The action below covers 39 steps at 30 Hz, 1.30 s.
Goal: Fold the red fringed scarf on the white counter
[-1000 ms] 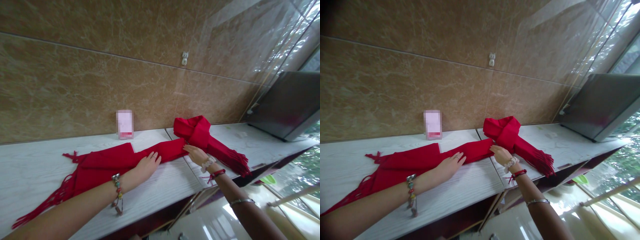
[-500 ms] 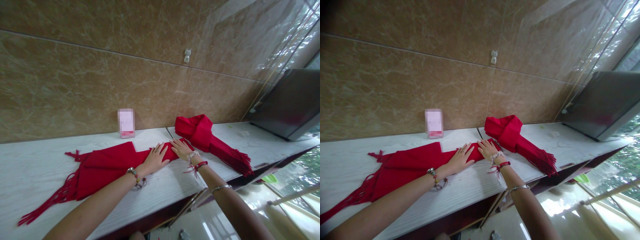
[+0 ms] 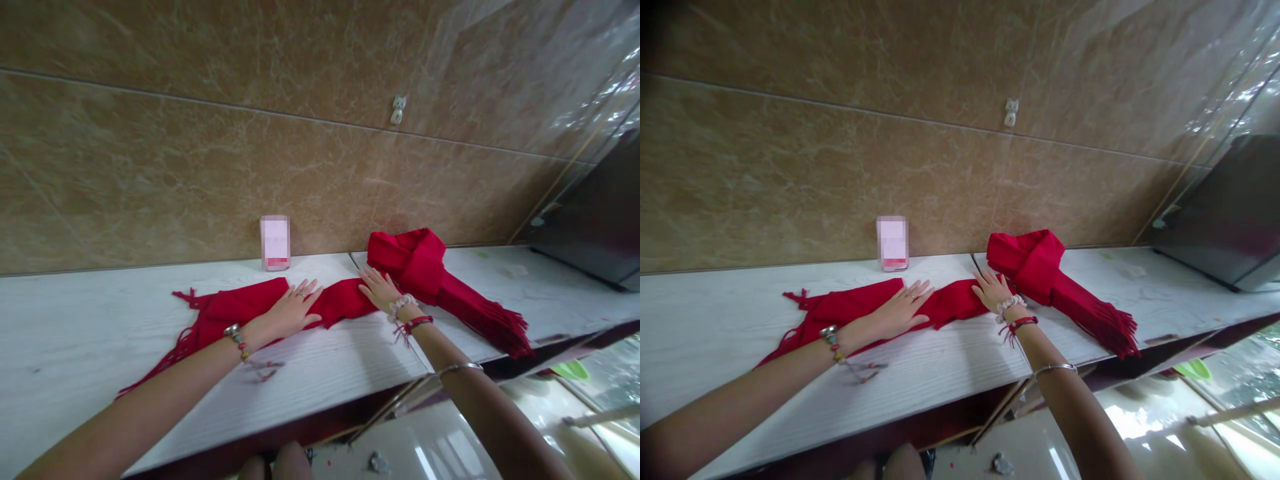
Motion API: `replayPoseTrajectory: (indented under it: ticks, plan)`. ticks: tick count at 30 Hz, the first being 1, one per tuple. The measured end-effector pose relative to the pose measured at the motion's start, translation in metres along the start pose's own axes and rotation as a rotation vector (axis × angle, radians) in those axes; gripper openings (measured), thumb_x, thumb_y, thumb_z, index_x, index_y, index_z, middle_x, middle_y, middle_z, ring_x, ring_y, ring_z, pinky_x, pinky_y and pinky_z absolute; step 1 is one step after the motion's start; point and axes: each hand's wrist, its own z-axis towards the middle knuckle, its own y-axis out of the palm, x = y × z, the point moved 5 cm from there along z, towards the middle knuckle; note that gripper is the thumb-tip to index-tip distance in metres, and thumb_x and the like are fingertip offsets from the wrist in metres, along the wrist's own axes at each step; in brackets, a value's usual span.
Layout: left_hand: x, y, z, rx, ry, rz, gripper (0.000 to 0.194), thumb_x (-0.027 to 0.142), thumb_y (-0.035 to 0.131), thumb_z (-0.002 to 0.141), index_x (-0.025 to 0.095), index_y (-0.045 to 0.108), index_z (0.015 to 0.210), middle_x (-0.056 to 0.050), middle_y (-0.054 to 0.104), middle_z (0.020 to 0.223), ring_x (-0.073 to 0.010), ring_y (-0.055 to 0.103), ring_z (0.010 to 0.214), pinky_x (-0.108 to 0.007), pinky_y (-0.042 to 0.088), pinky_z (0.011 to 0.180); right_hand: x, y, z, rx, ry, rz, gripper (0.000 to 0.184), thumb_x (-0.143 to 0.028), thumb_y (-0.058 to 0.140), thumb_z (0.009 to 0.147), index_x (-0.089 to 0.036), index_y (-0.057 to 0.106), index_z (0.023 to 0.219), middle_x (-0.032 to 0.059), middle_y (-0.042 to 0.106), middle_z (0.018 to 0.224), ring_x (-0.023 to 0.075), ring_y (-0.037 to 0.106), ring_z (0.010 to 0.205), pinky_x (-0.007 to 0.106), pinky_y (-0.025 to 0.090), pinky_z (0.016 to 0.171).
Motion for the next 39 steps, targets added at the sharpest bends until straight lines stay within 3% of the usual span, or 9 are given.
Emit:
replayPoseTrajectory:
  ticks: [3, 7, 11, 14, 18, 23, 31, 35, 39]
  plan:
    - [-0.055, -0.013, -0.047, 0.162, -0.082, 0.043, 0.054, 0.044, 0.033, 0.087, 0.016, 0.026, 0.133, -0.013, 0.022, 0.14, -0.026, 0.014, 0.129, -0.043, 0.02, 0.102, -0.046, -0.016, 0.004, 0.085, -0.152, 0.061, 0.048, -0.035, 0.033, 0.087, -0.017, 0.033, 0.132, 0.0113, 0.029, 0.139, 0.0266, 0.019, 0.128, 0.054, 0.019, 0.1]
    - [-0.117, -0.009, -0.114, 0.38, -0.312, 0.006, 0.052, 0.041, 0.028, 0.088, 0.014, 0.025, 0.132, -0.014, 0.021, 0.14, -0.0262, 0.013, 0.13, -0.045, 0.022, 0.101, -0.128, -0.012, 0.005, 0.025, -0.426, 0.161, 0.049, -0.039, 0.034, 0.087, -0.02, 0.032, 0.132, 0.0082, 0.028, 0.139, 0.0231, 0.019, 0.128, 0.049, 0.019, 0.102]
    - [-0.143, 0.012, -0.154, 0.315, -0.49, -0.163, 0.056, 0.036, 0.023, 0.089, 0.007, 0.014, 0.135, -0.018, 0.034, 0.133, -0.0232, 0.031, 0.124, -0.039, 0.029, 0.098, -0.174, 0.012, 0.005, -0.091, -0.491, 0.191, 0.047, -0.037, 0.033, 0.088, -0.021, 0.032, 0.132, 0.0067, 0.028, 0.139, 0.0222, 0.022, 0.128, 0.05, 0.02, 0.101]
    - [-0.14, 0.018, -0.16, 0.18, -0.448, -0.245, 0.054, 0.032, 0.022, 0.089, 0.007, 0.013, 0.136, -0.016, 0.043, 0.128, -0.0199, 0.043, 0.116, -0.035, 0.032, 0.097, -0.18, 0.025, 0.007, -0.105, -0.467, 0.18, 0.045, -0.035, 0.032, 0.088, -0.021, 0.033, 0.131, 0.0065, 0.028, 0.139, 0.0214, 0.022, 0.127, 0.049, 0.019, 0.102]
    - [-0.139, 0.01, -0.16, 0.212, -0.424, -0.246, 0.051, 0.024, 0.021, 0.087, 0.006, 0.018, 0.135, -0.014, 0.034, 0.135, -0.0179, 0.035, 0.122, -0.032, 0.027, 0.1, -0.175, 0.029, 0.008, -0.088, -0.496, 0.2, 0.048, -0.037, 0.034, 0.086, -0.021, 0.033, 0.132, 0.0077, 0.027, 0.139, 0.022, 0.022, 0.127, 0.049, 0.019, 0.101]
    - [-0.143, 0.016, -0.16, 0.131, -0.474, -0.21, 0.06, 0.012, 0.025, 0.081, 0.006, 0.005, 0.137, -0.014, 0.047, 0.125, -0.0169, 0.044, 0.115, -0.034, 0.028, 0.098, -0.174, 0.029, 0.008, -0.079, -0.555, 0.204, 0.054, -0.043, 0.037, 0.084, -0.018, 0.033, 0.132, 0.0096, 0.026, 0.139, 0.0241, 0.02, 0.128, 0.052, 0.018, 0.101]
    - [-0.141, 0.008, -0.169, -0.151, -0.468, -0.034, 0.054, 0.016, 0.021, 0.084, 0.009, 0.013, 0.137, -0.013, 0.026, 0.139, -0.0202, 0.022, 0.128, -0.042, 0.023, 0.1, -0.171, 0.04, 0.01, -0.011, -0.59, 0.166, 0.057, -0.046, 0.033, 0.085, -0.017, 0.029, 0.134, 0.0107, 0.029, 0.138, 0.0247, 0.023, 0.127, 0.05, 0.021, 0.101]
    - [-0.157, 0.005, -0.193, -0.251, -0.508, 0.031, 0.052, 0.018, 0.019, 0.085, 0.013, 0.016, 0.137, -0.009, 0.025, 0.14, -0.0205, 0.019, 0.129, -0.044, 0.023, 0.1, -0.171, 0.041, 0.01, -0.008, -0.598, 0.16, 0.056, -0.046, 0.033, 0.085, -0.018, 0.031, 0.133, 0.0099, 0.031, 0.137, 0.0258, 0.024, 0.126, 0.05, 0.024, 0.1]
    - [-0.196, -0.008, -0.252, -0.343, -0.59, 0.121, 0.052, 0.016, 0.019, 0.085, 0.015, 0.019, 0.136, -0.007, 0.023, 0.141, -0.0206, 0.021, 0.128, -0.045, 0.024, 0.099, -0.171, 0.04, 0.011, -0.031, -0.588, 0.156, 0.056, -0.047, 0.031, 0.085, -0.018, 0.032, 0.132, 0.0098, 0.032, 0.136, 0.0262, 0.025, 0.125, 0.051, 0.024, 0.1]
